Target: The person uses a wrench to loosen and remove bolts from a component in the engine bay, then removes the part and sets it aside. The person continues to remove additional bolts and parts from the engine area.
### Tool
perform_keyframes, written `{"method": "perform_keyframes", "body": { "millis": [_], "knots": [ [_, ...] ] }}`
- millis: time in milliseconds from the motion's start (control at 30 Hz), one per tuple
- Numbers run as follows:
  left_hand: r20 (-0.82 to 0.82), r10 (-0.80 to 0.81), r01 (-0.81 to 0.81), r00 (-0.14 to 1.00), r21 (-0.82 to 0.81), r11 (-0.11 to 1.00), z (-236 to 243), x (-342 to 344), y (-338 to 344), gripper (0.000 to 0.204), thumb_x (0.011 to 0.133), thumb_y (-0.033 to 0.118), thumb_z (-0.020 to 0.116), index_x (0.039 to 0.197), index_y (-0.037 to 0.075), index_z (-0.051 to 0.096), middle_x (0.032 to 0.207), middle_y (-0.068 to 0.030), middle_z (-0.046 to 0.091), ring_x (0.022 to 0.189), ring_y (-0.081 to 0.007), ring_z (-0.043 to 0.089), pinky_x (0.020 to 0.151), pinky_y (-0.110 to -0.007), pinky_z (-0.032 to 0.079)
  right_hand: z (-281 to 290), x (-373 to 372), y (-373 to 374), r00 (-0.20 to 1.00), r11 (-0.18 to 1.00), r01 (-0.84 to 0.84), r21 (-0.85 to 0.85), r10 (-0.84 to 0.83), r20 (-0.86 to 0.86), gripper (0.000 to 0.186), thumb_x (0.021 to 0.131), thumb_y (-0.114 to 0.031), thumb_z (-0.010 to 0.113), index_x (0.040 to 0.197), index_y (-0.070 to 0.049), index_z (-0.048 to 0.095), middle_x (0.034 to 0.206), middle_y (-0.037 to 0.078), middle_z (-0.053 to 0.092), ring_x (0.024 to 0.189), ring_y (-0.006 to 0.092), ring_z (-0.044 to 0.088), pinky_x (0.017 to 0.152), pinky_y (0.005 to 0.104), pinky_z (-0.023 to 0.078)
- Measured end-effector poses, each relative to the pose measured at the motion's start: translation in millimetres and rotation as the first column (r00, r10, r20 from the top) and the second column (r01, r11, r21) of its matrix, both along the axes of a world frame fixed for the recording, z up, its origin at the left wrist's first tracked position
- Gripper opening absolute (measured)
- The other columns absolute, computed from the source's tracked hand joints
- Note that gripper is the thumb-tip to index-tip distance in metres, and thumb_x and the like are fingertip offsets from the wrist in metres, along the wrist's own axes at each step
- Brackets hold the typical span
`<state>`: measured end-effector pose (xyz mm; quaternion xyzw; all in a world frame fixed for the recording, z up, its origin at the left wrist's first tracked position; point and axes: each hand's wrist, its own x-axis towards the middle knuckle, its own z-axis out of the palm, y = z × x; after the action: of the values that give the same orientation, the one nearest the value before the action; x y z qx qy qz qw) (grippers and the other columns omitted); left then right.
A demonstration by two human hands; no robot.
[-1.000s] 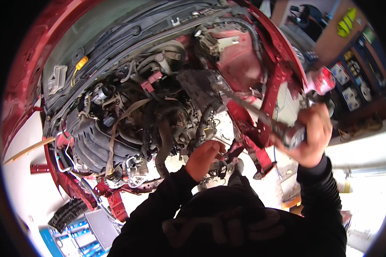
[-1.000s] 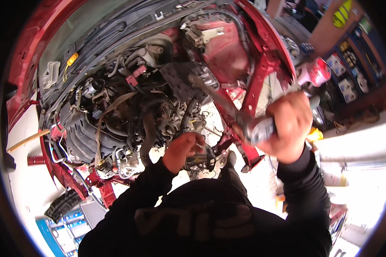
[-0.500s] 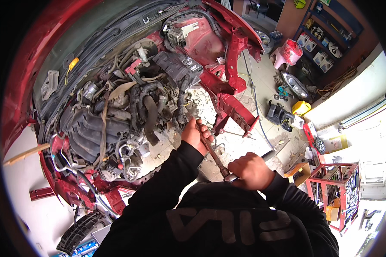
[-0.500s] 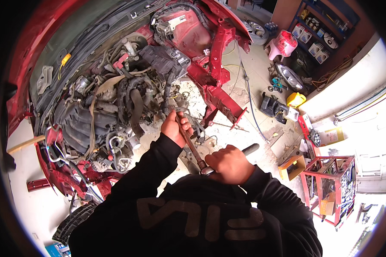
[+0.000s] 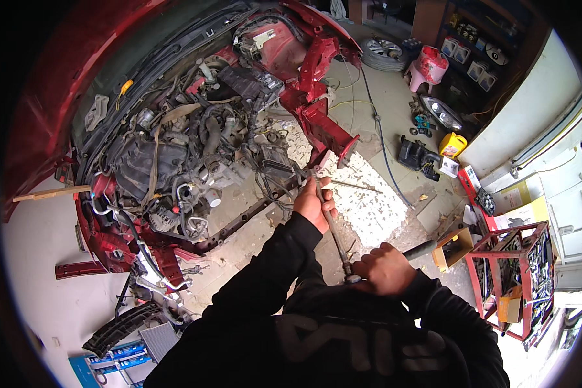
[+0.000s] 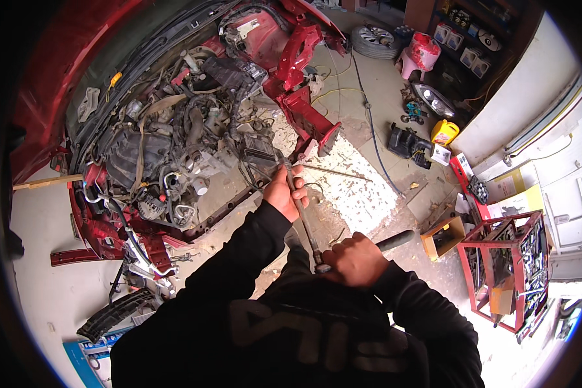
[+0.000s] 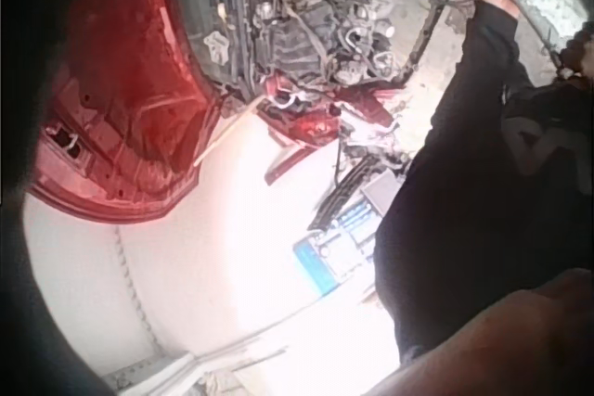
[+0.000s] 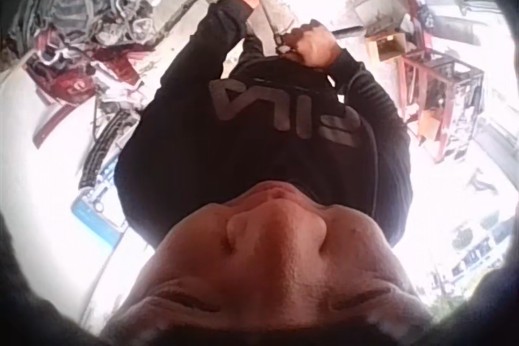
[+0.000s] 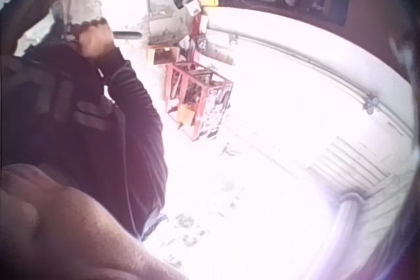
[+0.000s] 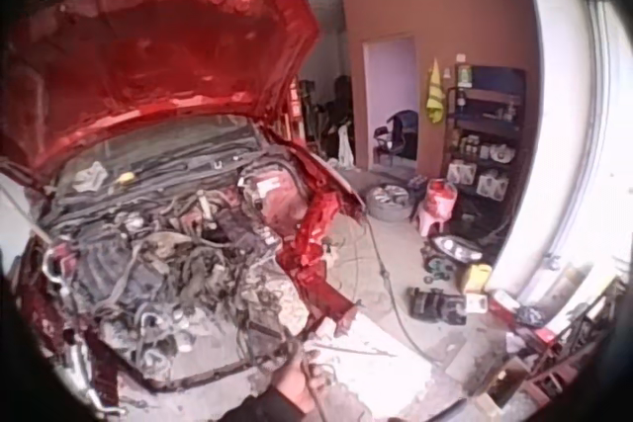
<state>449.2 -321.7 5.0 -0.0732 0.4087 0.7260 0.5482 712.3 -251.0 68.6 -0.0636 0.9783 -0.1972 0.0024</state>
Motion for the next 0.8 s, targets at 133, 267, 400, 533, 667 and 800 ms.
{"method": "perform_keyframes", "body": {
  "millis": [133, 267, 400, 533, 667, 800],
  "knots": [
    [-0.004, -0.021, 0.021, 1.000, 0.043, 0.999, 14, 41, 9, 0.047, 0.117, 0.059, 0.038, 0.126, 0.018, 0.059, 0.077, 0.0062, 0.050, 0.059, -0.0100, 0.040, 0.065, -0.036, 0.041, 5, 38, -6, 0.996, 0.997, 0.033, 0.063, -0.037, 0.076, 0.035, 0.092, -0.043, 0.075, 0.109, -0.012, 0.070, 0.093, 0.008, 0.073, 0.092, 0.0306, 0.073, 0.086, 0.0463, 0.053],
    [-0.024, -0.021, 0.023, 0.999, 0.073, 0.997, 24, 61, 12, 0.045, 0.118, 0.057, 0.037, 0.124, 0.018, 0.059, 0.077, 0.0062, 0.050, 0.060, -0.0095, 0.040, 0.066, -0.035, 0.041, 10, 56, -8, 0.995, 0.995, 0.049, 0.092, -0.057, 0.085, 0.036, 0.090, -0.043, 0.075, 0.109, -0.012, 0.069, 0.093, 0.007, 0.072, 0.092, 0.0298, 0.073, 0.086, 0.0457, 0.052],
    [-0.058, 0.003, 0.000, 0.998, 0.051, 0.999, 30, 63, 17, 0.041, 0.118, 0.054, 0.039, 0.117, 0.018, 0.058, 0.078, 0.0062, 0.051, 0.060, -0.0097, 0.040, 0.063, -0.035, 0.040, 9, 59, -5, 0.996, 0.995, 0.055, 0.085, -0.060, 0.060, 0.035, 0.091, -0.043, 0.074, 0.109, -0.012, 0.069, 0.092, 0.007, 0.071, 0.091, 0.0292, 0.073, 0.087, 0.0457, 0.052],
    [-0.124, 0.068, -0.064, 0.990, 0.036, 0.997, 33, 51, 19, 0.037, 0.119, 0.050, 0.042, 0.111, 0.017, 0.057, 0.078, 0.0063, 0.051, 0.060, -0.0099, 0.042, 0.062, -0.035, 0.041, 2, 44, 0, 0.999, 0.991, 0.015, 0.130, -0.020, 0.038, 0.035, 0.094, -0.043, 0.071, 0.109, -0.012, 0.070, 0.092, 0.007, 0.071, 0.091, 0.0289, 0.073, 0.086, 0.0444, 0.052],
    [-0.256, 0.102, -0.096, 0.961, 0.035, 0.995, 38, 23, 16, 0.039, 0.119, 0.051, 0.040, 0.107, 0.018, 0.057, 0.075, 0.0080, 0.048, 0.059, -0.0092, 0.040, 0.061, -0.033, 0.040, -2, 11, 6, 0.998, 0.990, -0.044, 0.135, 0.050, -0.038, 0.034, 0.096, -0.043, 0.067, 0.107, -0.011, 0.070, 0.091, 0.007, 0.071, 0.089, 0.0287, 0.073, 0.084, 0.0437, 0.052],
    [-0.236, 0.115, -0.113, 0.965, 0.020, 0.993, 43, -23, 19, 0.040, 0.117, 0.058, 0.040, 0.106, 0.022, 0.055, 0.071, 0.0099, 0.040, 0.057, -0.0081, 0.032, 0.060, -0.031, 0.033, -3, -38, 15, 0.993, 0.985, -0.083, 0.154, 0.094, -0.066, 0.029, 0.095, -0.039, 0.068, 0.101, -0.011, 0.069, 0.087, 0.006, 0.069, 0.084, 0.0280, 0.071, 0.079, 0.0436, 0.052]
  ]
}}
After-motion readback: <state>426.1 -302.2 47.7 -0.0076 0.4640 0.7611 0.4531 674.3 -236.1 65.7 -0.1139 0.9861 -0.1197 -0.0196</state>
